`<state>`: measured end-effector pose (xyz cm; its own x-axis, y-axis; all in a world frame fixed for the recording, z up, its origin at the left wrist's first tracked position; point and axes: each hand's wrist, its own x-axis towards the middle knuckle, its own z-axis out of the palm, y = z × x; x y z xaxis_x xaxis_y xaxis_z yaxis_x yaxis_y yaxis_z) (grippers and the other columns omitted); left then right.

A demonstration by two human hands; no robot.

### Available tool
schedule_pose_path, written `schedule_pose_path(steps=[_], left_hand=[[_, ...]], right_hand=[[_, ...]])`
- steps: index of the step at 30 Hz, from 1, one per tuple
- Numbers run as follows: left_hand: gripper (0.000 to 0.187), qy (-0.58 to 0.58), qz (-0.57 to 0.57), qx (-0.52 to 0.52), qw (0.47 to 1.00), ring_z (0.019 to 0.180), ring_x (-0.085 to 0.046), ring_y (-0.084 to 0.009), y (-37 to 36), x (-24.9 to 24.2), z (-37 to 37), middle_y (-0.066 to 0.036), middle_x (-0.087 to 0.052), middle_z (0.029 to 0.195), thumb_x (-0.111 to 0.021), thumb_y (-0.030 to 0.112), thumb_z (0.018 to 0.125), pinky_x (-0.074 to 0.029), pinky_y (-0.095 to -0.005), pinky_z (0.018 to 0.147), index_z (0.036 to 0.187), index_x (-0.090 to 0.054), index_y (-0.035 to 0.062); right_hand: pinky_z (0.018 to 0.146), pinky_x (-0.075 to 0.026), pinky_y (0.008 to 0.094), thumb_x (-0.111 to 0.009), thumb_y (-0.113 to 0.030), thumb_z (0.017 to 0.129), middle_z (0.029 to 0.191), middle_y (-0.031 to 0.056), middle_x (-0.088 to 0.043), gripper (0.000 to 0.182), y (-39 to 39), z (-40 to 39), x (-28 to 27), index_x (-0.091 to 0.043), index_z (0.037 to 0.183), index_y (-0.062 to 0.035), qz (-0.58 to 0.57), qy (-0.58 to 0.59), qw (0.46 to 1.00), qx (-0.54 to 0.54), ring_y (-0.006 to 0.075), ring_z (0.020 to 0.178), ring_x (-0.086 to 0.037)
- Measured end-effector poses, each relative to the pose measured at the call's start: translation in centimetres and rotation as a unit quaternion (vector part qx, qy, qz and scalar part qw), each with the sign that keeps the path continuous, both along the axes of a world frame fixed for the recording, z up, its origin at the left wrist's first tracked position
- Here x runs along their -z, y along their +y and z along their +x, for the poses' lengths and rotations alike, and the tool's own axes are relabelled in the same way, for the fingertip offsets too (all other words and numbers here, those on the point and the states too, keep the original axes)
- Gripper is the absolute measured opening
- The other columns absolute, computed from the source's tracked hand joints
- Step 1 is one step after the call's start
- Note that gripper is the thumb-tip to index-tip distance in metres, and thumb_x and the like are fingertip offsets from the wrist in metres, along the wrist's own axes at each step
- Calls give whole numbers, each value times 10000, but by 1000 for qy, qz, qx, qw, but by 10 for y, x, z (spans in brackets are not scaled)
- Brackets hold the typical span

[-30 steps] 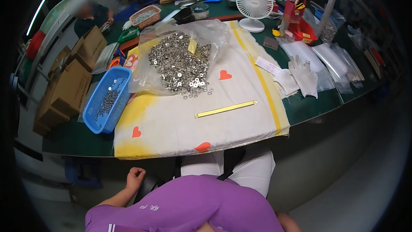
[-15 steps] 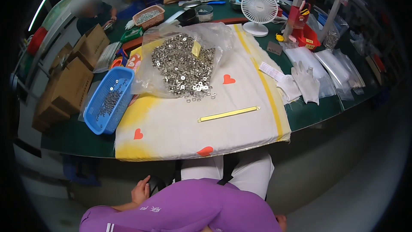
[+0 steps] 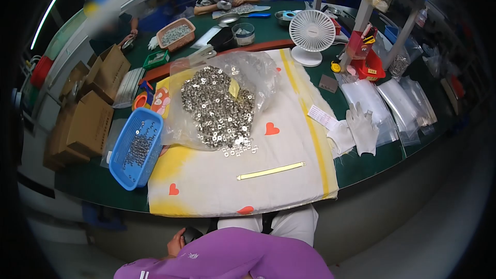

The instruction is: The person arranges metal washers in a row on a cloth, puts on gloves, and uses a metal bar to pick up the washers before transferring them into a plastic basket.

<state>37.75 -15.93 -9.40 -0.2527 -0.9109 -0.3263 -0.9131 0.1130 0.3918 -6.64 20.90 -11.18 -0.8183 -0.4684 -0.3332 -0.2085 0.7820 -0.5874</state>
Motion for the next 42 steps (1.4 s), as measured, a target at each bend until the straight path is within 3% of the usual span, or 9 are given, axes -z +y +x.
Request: schedule_pose_path(steps=[5, 13, 17, 19, 22, 29, 36, 38, 42], left_hand=[[357, 24, -8, 0, 1000, 951, -592, -378, 3, 3, 3, -157, -595, 1136, -428, 171, 909, -475, -455, 815, 1258, -500, 190], [338, 81, -45, 4, 996, 1020, -576, -376, 15, 2, 21, -163, -587, 1168, -382, 163, 939, -469, -429, 851, 1257, -498, 165], [333, 78, -45, -7, 996, 1037, -577, -365, 20, 1, 26, -164, -589, 1171, -370, 190, 954, -465, -421, 862, 1258, -498, 149], [334, 90, -56, -7, 994, 1031, -581, -364, 21, 0, 24, -164, -599, 1153, -376, 200, 955, -464, -421, 864, 1263, -495, 148], [332, 99, -88, 7, 991, 1053, -582, -330, 21, 10, 28, -136, -605, 1164, -369, 213, 968, -457, -374, 873, 1269, -500, 163], [326, 97, -102, 27, 990, 1013, -593, -354, 19, 12, 25, -156, -613, 1133, -380, 191, 954, -468, -416, 857, 1250, -501, 131], [330, 84, -94, 6, 992, 1015, -588, -370, 25, 10, 35, -172, -609, 1134, -378, 178, 950, -467, -413, 852, 1252, -499, 123], [328, 73, -76, -28, 994, 1015, -588, -372, 29, 9, 37, -178, -608, 1133, -381, 177, 949, -466, -409, 852, 1249, -501, 121], [326, 104, -99, -29, 989, 1012, -588, -368, 34, 9, 43, -177, -608, 1131, -380, 185, 951, -466, -405, 850, 1248, -500, 124]], right_hand=[[846, -460, 410, -622, -188, 783, 956, 164, -599, 214, -9, -10, -21, -645, 882, 0, -6, 23, 1000, 2, 343, 977, -575], [787, -469, 412, -641, -147, 765, 906, 176, -600, 154, 10, 75, 2, -643, 822, -4, -6, 21, 999, 36, 346, 896, -587], [794, -474, 378, -608, -211, 816, 918, 187, -599, 216, 15, 75, 12, -646, 844, 0, 19, 103, 995, 3, 340, 884, -592], [811, -474, 371, -590, -256, 845, 947, 178, -604, 265, 20, 67, 28, -649, 866, 2, 14, 105, 992, 71, 337, 913, -591], [795, -459, 295, -564, -210, 864, 839, 83, -674, 225, 42, 46, 66, -668, 872, -11, -94, -72, 979, 166, 178, 834, -610], [651, -426, 259, -606, -169, 852, 726, -2, -588, 144, 48, 49, 68, -646, 840, -31, -156, -88, 946, 271, 101, 689, -511], [644, -458, 276, -625, -182, 837, 743, 43, -635, 167, 30, 46, 70, -653, 862, -19, -152, -19, 957, 247, 121, 683, -566], [696, -487, 319, -635, -228, 822, 815, 106, -670, 213, 16, 43, 51, -659, 892, -29, -25, 12, 986, 165, 187, 750, -629], [731, -498, 369, -638, -302, 809, 850, 146, -675, 273, -7, 30, 39, -663, 889, -42, 94, 26, 992, 83, 264, 792, -650]])
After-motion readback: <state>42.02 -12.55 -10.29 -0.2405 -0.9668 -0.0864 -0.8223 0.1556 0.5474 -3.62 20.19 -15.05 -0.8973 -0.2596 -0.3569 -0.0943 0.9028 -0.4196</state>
